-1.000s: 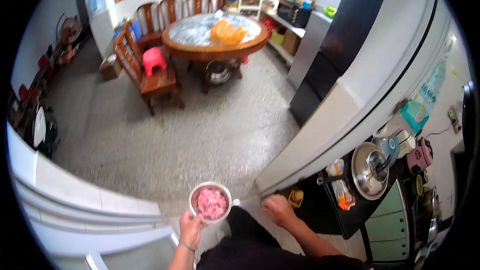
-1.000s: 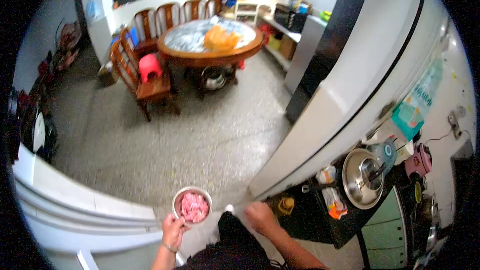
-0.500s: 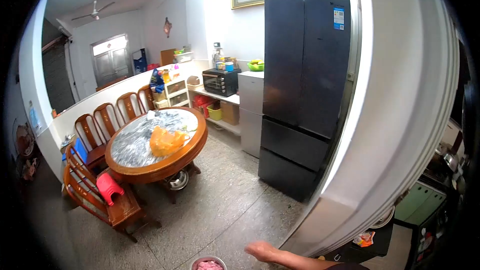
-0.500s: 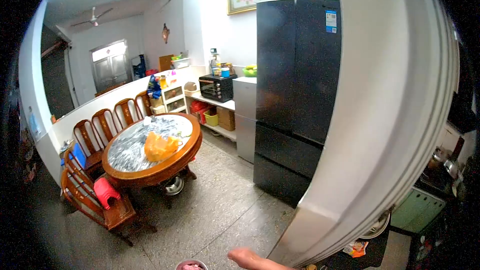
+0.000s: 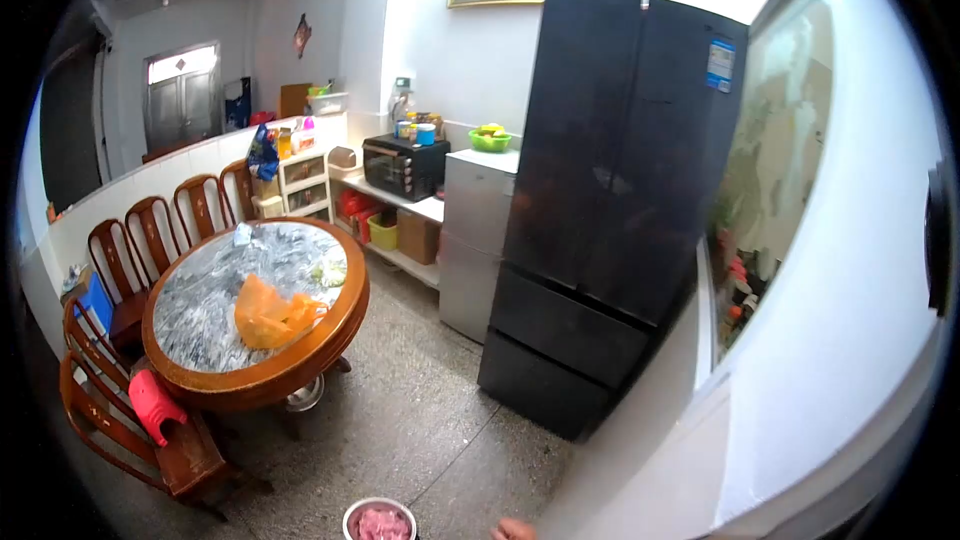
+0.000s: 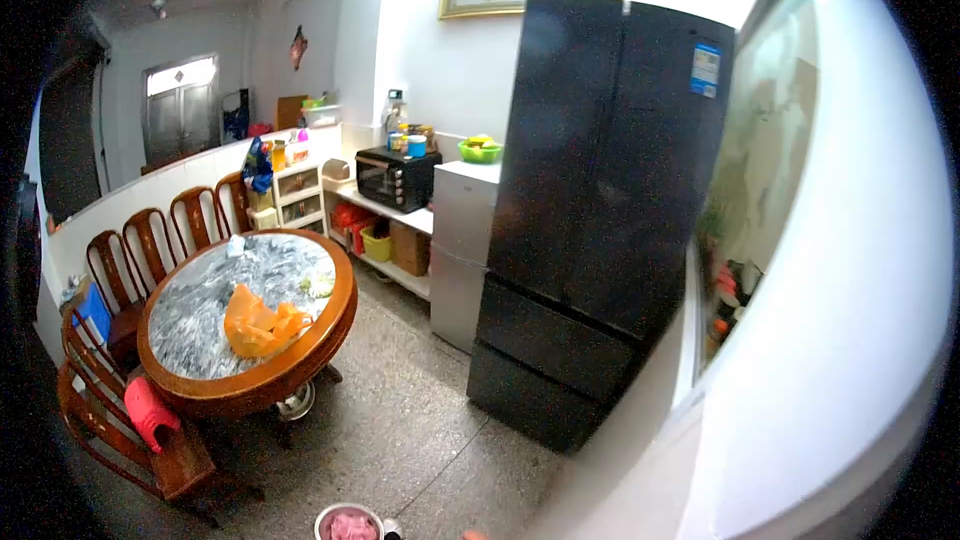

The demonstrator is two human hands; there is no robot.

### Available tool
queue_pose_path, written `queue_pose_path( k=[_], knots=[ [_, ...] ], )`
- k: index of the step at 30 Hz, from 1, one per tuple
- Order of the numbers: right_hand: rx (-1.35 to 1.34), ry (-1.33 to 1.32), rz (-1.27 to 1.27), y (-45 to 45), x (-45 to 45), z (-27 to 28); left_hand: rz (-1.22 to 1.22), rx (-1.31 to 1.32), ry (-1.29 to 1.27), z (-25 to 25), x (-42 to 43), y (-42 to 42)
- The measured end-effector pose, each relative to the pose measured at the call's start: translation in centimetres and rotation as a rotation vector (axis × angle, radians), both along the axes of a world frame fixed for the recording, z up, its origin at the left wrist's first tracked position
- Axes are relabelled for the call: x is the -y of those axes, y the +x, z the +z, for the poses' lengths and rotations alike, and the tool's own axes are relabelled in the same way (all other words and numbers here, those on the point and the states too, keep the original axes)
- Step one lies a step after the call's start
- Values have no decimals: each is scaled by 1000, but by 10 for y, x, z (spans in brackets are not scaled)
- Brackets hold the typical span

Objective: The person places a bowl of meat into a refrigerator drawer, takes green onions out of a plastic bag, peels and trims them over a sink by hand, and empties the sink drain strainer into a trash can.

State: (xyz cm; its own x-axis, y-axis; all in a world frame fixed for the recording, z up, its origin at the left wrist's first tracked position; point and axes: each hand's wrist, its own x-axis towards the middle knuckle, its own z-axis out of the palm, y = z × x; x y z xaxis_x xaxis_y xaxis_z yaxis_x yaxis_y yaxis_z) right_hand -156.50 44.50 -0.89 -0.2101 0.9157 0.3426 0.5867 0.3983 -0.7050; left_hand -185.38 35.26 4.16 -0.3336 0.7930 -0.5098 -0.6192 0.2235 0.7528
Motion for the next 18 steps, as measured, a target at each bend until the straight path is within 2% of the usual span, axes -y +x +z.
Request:
queue_pose_path(
  k=[1, 2, 3, 4, 5, 6, 7, 8, 10, 11, 13, 14, 17, 18],
  knots=[
    [35, 183, -124, -10, -22, 5, -42, 17, 3, 36, -34, 0],
    [60, 357, -223, -24, -38, 12, -83, -4, -11, 31, -56, -14],
    [-163, -1, -166, -32, -51, 47, -192, -19, 12, 7, -82, -31],
    [-362, -366, -97, -35, -75, 78, -113, -22, 18, 11, -120, -34],
    [-207, -280, -88, -27, -98, 71, -100, -7, -35, -1, -143, -38],
    [-62, -185, -111, -15, -115, 59, -136, -78, -15, 14, -166, -34],
    [-63, -199, -102, -18, -134, 53, -188, -56, -22, -24, -189, -53],
    [-90, -355, -236, -14, -162, 44, -220, -62, 14, 4, -219, -54],
    [194, -214, -76, 7, -198, 41, -378, -217, -54, 17, -281, -59],
    [324, -15, -196, 3, -208, 54, -464, -342, -106, 54, -309, -50],
    [325, -134, -268, 8, -233, 78, -468, -284, -3, 44, -355, -41],
    [298, -165, -304, 4, -215, 74, -515, -210, 29, 35, -348, -42],
    [243, -172, -414, 4, -239, 72, -573, -20, 77, 31, -386, -56],
    [240, -178, -432, 19, -251, 76, -601, -29, 69, 28, -397, -46]
  ],
)
